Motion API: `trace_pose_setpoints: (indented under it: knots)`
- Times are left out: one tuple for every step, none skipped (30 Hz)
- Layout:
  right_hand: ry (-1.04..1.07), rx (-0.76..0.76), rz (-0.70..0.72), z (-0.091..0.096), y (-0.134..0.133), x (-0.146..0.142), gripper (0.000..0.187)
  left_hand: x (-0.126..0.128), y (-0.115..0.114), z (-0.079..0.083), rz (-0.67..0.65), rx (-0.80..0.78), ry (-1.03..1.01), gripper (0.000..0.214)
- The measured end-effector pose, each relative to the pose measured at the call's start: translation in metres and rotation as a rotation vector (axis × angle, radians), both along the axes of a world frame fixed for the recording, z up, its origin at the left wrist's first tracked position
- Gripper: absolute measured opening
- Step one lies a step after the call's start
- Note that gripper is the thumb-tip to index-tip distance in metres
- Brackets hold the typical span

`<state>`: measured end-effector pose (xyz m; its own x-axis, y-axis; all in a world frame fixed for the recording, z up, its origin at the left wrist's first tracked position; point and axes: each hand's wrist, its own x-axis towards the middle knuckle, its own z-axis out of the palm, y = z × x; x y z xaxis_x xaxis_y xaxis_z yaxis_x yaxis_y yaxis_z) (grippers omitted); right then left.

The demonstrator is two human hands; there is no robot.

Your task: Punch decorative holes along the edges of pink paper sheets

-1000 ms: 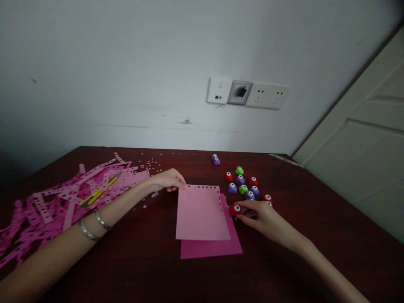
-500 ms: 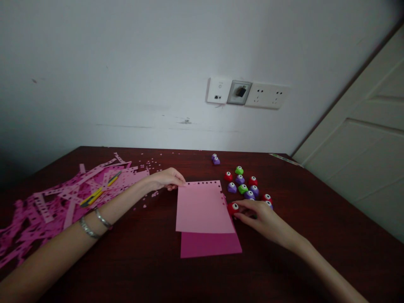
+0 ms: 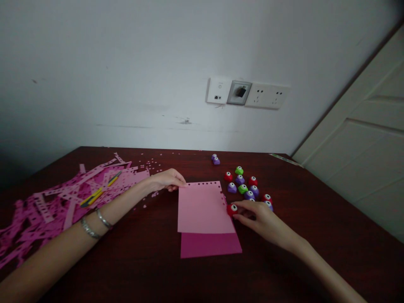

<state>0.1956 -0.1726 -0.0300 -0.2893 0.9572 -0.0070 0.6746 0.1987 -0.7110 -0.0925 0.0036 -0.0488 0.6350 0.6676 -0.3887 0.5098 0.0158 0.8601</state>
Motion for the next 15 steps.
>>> trace_pose_setpoints:
  knots:
    - [0.001,0.002,0.003,0.0,0.0,0.0,0.03,0.0,0.001,-0.001,0.001,-0.003,-0.002,0.025]
    - [0.001,0.003,0.007,-0.001,0.0,0.0,0.03,0.0,0.001,-0.002,0.002,-0.005,-0.004,0.026]
    - [-0.003,0.005,0.011,-0.001,0.0,0.0,0.03,0.0,0.001,-0.003,0.001,-0.005,-0.007,0.026]
    - [-0.01,0.006,0.016,-0.002,0.0,0.0,0.029,0.0,0.001,-0.004,0.001,-0.006,-0.012,0.026]
    - [-0.022,0.01,0.019,-0.003,0.001,0.0,0.029,0.0,0.001,-0.005,0.0,-0.005,-0.019,0.026]
    - [-0.038,0.018,0.021,-0.003,0.001,0.0,0.028,0.001,0.001,-0.006,-0.001,-0.005,-0.026,0.026]
    - [-0.058,0.033,0.023,-0.004,0.001,0.0,0.028,0.001,0.001,-0.007,0.0,-0.002,-0.031,0.027]
    - [-0.081,0.054,0.026,-0.005,0.001,0.0,0.028,0.002,0.001,-0.008,0.0,0.004,-0.034,0.027]
    - [-0.105,0.078,0.03,-0.006,0.001,0.0,0.028,0.002,0.001,-0.009,-0.003,0.017,-0.038,0.027]
    - [-0.128,0.102,0.036,-0.007,0.001,0.0,0.028,0.003,0.001,-0.01,-0.009,0.038,-0.037,0.027]
    - [-0.148,0.124,0.046,-0.008,0.001,-0.001,0.028,0.004,0.0,-0.011,-0.019,0.069,-0.026,0.027]
    - [-0.164,0.141,0.059,-0.009,0.0,-0.002,0.028,0.005,-0.001,-0.011,-0.032,0.111,0.003,0.027]
    - [-0.176,0.156,0.071,-0.009,0.0,-0.003,0.028,0.007,-0.003,-0.01,-0.046,0.171,0.043,0.027]
    - [-0.185,0.171,0.082,-0.01,0.0,-0.003,0.027,0.009,-0.006,-0.009,-0.061,0.252,0.094,0.026]
    - [-0.191,0.184,0.091,-0.011,0.0,-0.004,0.027,0.011,-0.01,-0.007,-0.069,0.351,0.157,0.026]
